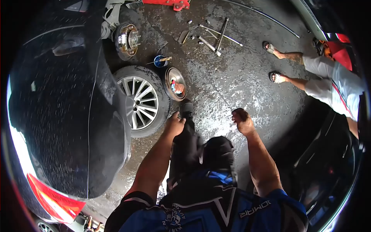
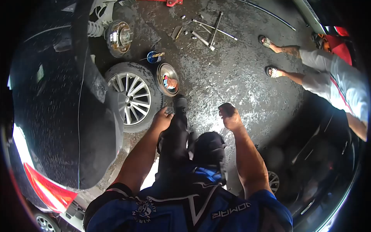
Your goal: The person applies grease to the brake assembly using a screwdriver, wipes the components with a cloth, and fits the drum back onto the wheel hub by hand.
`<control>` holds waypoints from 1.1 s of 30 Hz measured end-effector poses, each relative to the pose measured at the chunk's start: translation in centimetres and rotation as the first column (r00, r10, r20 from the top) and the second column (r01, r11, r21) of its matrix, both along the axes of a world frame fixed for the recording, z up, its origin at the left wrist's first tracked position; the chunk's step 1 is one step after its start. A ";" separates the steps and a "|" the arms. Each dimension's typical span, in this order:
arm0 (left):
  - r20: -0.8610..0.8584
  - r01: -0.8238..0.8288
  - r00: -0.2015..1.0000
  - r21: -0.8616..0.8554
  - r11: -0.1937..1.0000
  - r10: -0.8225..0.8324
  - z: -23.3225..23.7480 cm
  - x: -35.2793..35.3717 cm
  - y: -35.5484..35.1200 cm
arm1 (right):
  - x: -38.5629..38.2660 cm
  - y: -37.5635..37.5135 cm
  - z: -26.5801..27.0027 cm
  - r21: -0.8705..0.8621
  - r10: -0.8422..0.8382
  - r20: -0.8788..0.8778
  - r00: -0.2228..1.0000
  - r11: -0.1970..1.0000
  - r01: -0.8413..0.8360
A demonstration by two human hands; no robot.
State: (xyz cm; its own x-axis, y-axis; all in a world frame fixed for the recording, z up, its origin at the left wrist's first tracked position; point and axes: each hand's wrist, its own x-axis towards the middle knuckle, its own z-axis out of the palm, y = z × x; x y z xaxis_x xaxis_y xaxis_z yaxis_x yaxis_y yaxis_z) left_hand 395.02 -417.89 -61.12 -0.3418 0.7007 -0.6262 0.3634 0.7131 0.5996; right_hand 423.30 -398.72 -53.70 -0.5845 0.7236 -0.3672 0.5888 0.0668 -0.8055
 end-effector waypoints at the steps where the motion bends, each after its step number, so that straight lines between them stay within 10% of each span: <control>1: -0.004 -0.062 0.998 -0.046 0.997 0.062 -1.4 0.1 2.4 | 0.0 2.0 -1.3 0.167 0.159 -0.034 0.987 0.974 -0.151; 2: -0.011 -0.128 0.992 -0.092 0.988 0.127 -3.4 0.2 4.5 | -1.2 4.1 -1.0 0.157 0.205 -0.076 0.976 0.969 -0.191; 3: -0.008 -0.140 0.990 -0.107 0.984 0.140 -5.5 0.2 6.5 | -2.1 5.9 -0.6 -0.325 -0.166 0.039 0.985 0.930 0.169; 5: -0.276 -0.091 0.956 0.046 0.995 0.100 -12.8 0.1 9.6 | -2.2 10.5 -2.7 0.119 0.303 -0.082 0.949 0.949 -0.293; 8: -0.195 -0.263 0.958 -0.297 0.918 0.211 -35.9 0.6 9.3 | -2.7 16.3 -7.3 -0.250 0.157 0.005 0.988 0.956 -0.151; 11: -0.219 -0.662 0.742 -0.388 0.641 0.634 -25.9 -2.1 18.0 | -5.5 21.1 -11.1 -0.411 0.158 0.115 0.981 0.906 -0.098; 14: -0.304 -0.483 0.875 -0.618 0.621 0.378 -38.9 -3.3 15.7 | -5.2 24.6 -16.1 -0.347 0.448 0.148 0.882 0.859 -0.378; 15: -0.284 -0.435 0.898 -0.692 0.576 0.337 -33.5 -4.8 18.9 | -4.6 25.4 -17.3 -0.230 0.633 0.137 0.762 0.768 -0.598; 19: -0.227 -0.449 0.881 -0.679 0.580 0.416 -31.1 -4.9 21.1 | -5.4 26.9 -21.0 -0.602 0.489 0.276 0.828 0.759 -0.247; 22: -0.267 -0.407 0.913 -0.623 0.668 0.307 -27.7 -0.9 20.9 | -7.7 27.2 -25.4 -0.513 0.500 0.332 0.800 0.808 -0.292; 25: -0.227 -0.045 0.969 0.221 0.974 0.096 -19.9 2.3 21.0 | -12.1 25.9 -29.3 -0.584 0.372 0.353 0.859 0.805 -0.108; 27: -0.136 -0.114 0.967 0.530 0.840 0.217 -15.8 2.9 23.4 | -14.4 22.5 -29.7 -0.877 0.117 0.112 0.987 0.479 0.042; 29: 0.546 -0.825 0.563 0.406 0.392 0.620 -16.8 8.5 25.0 | -16.0 18.0 -26.4 -0.963 -0.095 0.050 0.994 0.259 0.073; 30: 0.364 -0.794 0.587 0.433 0.427 0.723 -16.7 7.9 25.4 | -17.0 16.5 -25.1 -0.998 -0.308 0.059 0.949 0.014 0.067; 31: 0.171 -0.765 0.583 0.444 0.466 0.794 -16.4 7.4 25.6 | -18.0 15.9 -24.8 -0.900 0.032 0.010 0.999 0.435 -0.005; 33: 0.065 -0.754 0.574 0.430 0.496 0.816 -15.8 6.4 25.4 | -18.3 16.3 -23.8 -0.663 0.358 -0.166 0.919 0.649 -0.373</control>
